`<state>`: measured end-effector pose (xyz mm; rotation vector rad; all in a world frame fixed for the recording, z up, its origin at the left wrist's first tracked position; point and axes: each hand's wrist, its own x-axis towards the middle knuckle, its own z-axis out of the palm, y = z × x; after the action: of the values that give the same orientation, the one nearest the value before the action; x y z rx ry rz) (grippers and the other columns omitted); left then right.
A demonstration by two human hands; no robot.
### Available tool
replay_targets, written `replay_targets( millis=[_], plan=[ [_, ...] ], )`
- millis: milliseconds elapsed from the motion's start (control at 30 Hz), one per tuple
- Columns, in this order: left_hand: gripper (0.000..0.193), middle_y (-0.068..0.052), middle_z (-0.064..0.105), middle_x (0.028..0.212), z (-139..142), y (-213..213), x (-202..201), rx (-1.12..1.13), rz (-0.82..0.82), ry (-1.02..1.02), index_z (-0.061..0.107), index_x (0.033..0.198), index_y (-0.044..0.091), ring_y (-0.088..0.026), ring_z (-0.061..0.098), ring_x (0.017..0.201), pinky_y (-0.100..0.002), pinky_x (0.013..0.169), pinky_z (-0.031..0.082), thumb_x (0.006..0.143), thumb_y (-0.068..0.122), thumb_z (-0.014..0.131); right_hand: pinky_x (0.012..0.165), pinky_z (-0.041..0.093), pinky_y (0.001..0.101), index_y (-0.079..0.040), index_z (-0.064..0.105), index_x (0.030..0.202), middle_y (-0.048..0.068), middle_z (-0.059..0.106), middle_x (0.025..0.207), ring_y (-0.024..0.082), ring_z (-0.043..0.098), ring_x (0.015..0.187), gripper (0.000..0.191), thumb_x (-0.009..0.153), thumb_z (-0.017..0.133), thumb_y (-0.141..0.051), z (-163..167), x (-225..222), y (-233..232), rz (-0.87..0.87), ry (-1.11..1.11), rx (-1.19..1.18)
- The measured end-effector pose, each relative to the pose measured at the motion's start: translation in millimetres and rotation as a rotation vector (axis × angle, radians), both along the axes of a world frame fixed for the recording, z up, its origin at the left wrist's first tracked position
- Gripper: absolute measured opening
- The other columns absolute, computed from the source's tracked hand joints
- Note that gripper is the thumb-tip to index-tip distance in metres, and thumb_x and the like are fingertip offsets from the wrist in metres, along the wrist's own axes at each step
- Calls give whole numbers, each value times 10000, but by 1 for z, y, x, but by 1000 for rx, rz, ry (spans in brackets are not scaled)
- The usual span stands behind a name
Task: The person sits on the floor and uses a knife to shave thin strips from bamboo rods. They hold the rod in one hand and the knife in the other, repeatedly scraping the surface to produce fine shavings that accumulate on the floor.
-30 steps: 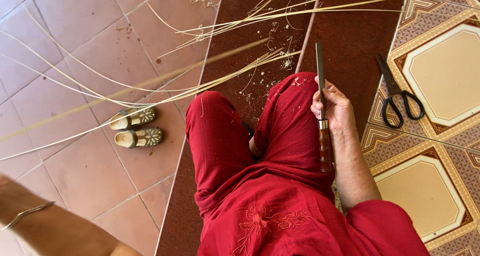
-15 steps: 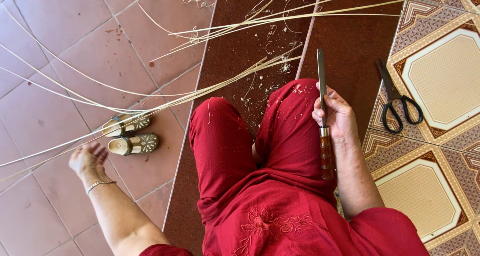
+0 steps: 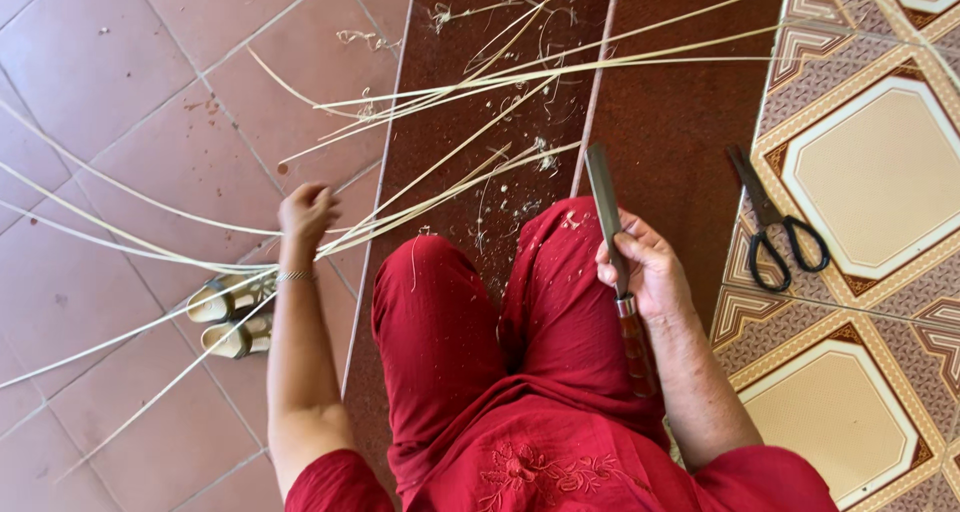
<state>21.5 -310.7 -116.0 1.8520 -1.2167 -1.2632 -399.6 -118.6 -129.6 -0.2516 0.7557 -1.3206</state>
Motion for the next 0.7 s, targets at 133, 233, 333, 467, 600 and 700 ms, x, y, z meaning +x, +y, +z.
replay_targets(
  millis=[133, 233, 333, 467, 600, 700],
  plan=[
    [167, -112, 770, 945, -13, -63, -96, -437, -366, -299, 771, 1053, 70, -209, 733, 835, -348, 748, 577, 961, 199, 719, 584, 537, 293, 62, 506, 1391, 154, 707, 851, 186, 646, 636, 412, 1009, 561, -80, -2, -5, -2, 6, 54, 30],
    [299, -119, 669, 1227, -14, -95, -164, -365, -441, -419, 703, 1197, 135, -303, 606, 1152, -432, 989, 499, 950, 304, 708, 576, 534, 294, 57, 502, 1375, 154, 702, 832, 183, 639, 612, 418, 995, 588, -96, -3, -8, -5, 11, 64, 57],
    [440, -61, 508, 1468, -8, -119, -217, -309, -544, -577, 599, 1356, 195, -302, 393, 1393, -572, 1130, 313, 958, 371, 665, 562, 534, 300, 44, 497, 1360, 157, 701, 814, 186, 641, 590, 424, 980, 609, -108, -3, -10, -10, 14, 52, 69],
    [495, -34, 401, 1540, -4, -143, -264, -204, -634, -581, 492, 1440, 210, -275, 259, 1482, -718, 1147, 118, 995, 405, 589, 542, 535, 307, 32, 498, 1358, 157, 704, 798, 190, 644, 563, 445, 956, 621, -116, -1, -11, -18, 30, 30, 86],
    [498, -48, 421, 1538, -11, -155, -292, -55, -694, -580, 483, 1442, 225, -275, 284, 1485, -709, 1169, 88, 997, 425, 582, 539, 535, 306, 47, 477, 1369, 163, 706, 798, 193, 644, 559, 457, 964, 619, -109, 4, -12, -27, 35, -17, 64],
    [483, -47, 518, 1439, -15, -160, -304, -44, -664, -581, 499, 1415, 237, -265, 416, 1388, -685, 1168, 133, 978, 417, 597, 525, 534, 307, 53, 468, 1377, 167, 707, 792, 192, 643, 551, 461, 965, 610, -95, 7, -14, -34, 39, -39, 54]
  ],
)
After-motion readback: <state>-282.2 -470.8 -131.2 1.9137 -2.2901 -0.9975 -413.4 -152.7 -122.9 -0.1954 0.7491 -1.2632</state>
